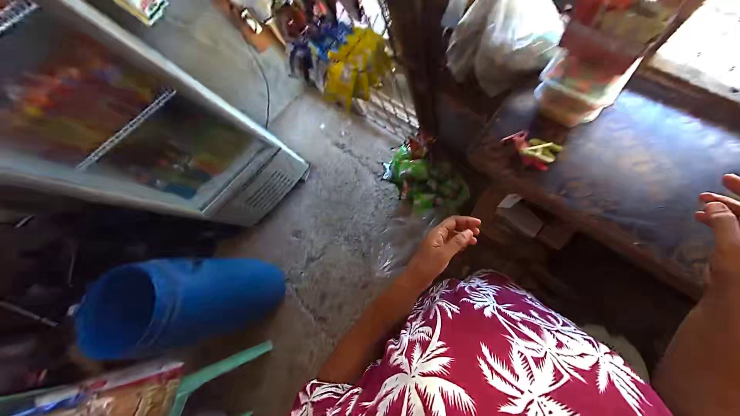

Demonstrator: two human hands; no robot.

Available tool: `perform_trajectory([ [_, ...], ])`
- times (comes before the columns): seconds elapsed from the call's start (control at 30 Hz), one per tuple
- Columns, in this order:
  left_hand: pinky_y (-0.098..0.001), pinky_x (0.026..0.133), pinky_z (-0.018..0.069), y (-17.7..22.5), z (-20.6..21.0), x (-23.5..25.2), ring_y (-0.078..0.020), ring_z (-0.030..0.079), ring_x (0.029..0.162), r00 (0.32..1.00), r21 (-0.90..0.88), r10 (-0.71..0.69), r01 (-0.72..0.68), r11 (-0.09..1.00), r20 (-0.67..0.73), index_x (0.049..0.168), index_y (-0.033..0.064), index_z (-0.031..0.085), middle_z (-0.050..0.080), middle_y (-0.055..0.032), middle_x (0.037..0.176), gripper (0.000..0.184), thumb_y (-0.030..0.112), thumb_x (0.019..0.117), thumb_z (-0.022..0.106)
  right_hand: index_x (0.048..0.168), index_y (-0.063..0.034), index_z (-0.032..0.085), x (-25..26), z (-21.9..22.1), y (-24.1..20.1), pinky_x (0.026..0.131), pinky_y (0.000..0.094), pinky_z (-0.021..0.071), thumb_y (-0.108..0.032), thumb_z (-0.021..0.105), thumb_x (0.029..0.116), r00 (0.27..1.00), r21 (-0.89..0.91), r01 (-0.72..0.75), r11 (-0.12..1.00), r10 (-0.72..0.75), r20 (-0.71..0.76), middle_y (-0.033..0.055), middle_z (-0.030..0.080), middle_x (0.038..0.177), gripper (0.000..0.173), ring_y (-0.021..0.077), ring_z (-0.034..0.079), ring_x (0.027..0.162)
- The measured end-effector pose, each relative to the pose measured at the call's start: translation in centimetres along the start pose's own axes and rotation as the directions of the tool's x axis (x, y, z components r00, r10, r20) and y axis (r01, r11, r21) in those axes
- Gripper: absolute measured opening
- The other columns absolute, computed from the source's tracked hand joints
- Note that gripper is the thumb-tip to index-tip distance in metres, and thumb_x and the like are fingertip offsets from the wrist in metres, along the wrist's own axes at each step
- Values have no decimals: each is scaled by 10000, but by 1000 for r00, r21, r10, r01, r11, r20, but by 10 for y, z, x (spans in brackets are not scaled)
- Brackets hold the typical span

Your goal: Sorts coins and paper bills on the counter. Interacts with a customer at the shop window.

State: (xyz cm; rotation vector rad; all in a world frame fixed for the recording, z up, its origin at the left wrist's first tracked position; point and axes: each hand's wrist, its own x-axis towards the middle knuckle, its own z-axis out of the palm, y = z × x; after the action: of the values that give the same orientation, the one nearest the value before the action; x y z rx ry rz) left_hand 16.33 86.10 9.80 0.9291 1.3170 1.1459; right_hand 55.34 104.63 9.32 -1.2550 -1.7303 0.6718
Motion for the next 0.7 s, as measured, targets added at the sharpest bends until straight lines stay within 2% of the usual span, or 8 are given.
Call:
perform_trajectory([
  [0.2, -360, 1029, 522, -11, -153, -68, -178, 599, 1242, 819, 124, 238, -203, 971, -522, 1479, -4, 402, 503, -127, 1469, 491, 184, 1036, 500, 1528, 111, 269, -64, 162, -88, 897, 303, 577, -143, 529, 1045, 985, 77, 147, 986, -139, -106, 226, 508, 1460, 604, 136, 681, 1052],
  [0.27, -348, 1077, 477, -25, -207, -92, -177, 533, 1328, 670, 224, 288, -183, 957, -685, 1516, -12, 349, 454, -140, 1523, 552, 244, 1047, 488, 1581, 55, 217, -84, 220, -118, 947, 303, 568, -187, 563, 1034, 971, 44, 218, 975, -221, 87, 234, 305, 1622, 692, 156, 622, 1216],
  [0.33, -394, 1168, 378, -47, -256, -113, -250, 389, 1460, 590, 375, 316, -24, 927, -743, 1552, -45, 301, 331, -214, 1610, 634, 303, 1052, 475, 1581, 21, 292, -105, 275, -135, 1086, 466, 496, -246, 651, 978, 907, -73, 216, 974, -172, 385, 288, 186, 1663, 752, 336, 446, 1436],
  [0.43, -552, 1237, 233, -62, -298, -146, -366, 249, 1535, 824, 424, -15, 308, 852, -567, 1576, -20, 305, 251, -246, 1651, 675, 442, 1086, 344, 1489, -50, 527, -131, 339, -147, 1110, 806, 220, -318, 766, 921, 529, -249, 139, 959, 141, 837, 313, 330, 1603, 671, 559, 281, 1472],
  [0.5, -491, 1175, 368, -65, -308, -157, -283, 462, 1426, 925, 302, -310, 367, 880, -219, 1541, 24, 405, 448, -163, 1571, 709, 536, 1080, 236, 1469, -69, 557, -138, 366, -161, 1114, 727, 311, -337, 727, 959, 133, -280, 38, 959, 273, 953, 239, 519, 1498, 600, 454, 463, 1395],
  [0.57, -408, 1095, 469, -82, -316, -158, -229, 603, 1284, 936, 69, -315, 308, 949, 155, 1495, -23, 451, 582, -142, 1454, 922, 707, 1013, 159, 1513, -40, 482, -137, 382, -174, 1107, 483, 463, -310, 658, 1001, -65, -159, -237, 959, 147, 987, 181, 539, 1498, 604, 297, 585, 1312],
  [0.63, -392, 1021, 532, -99, -317, -148, -221, 678, 1162, 948, -168, -249, 283, 944, 200, 1467, -42, 459, 655, -136, 1352, 1005, 771, 973, 135, 1518, -10, 431, -139, 398, -175, 1042, 369, 530, -356, 613, 993, 24, 25, -629, 777, -13, 1000, 123, 546, 1496, 654, 212, 632, 1247],
  [0.7, -414, 990, 535, -112, -307, -138, -255, 673, 1138, 921, -184, -376, 354, 917, -99, 1480, -32, 429, 644, -175, 1331, 720, 473, 1090, 94, 1483, -46, 430, -145, 415, -164, 946, 362, 577, -400, 556, 1028, 204, 133, -853, 505, 89, 975, 93, 627, 1394, 590, 204, 691, 1121],
])
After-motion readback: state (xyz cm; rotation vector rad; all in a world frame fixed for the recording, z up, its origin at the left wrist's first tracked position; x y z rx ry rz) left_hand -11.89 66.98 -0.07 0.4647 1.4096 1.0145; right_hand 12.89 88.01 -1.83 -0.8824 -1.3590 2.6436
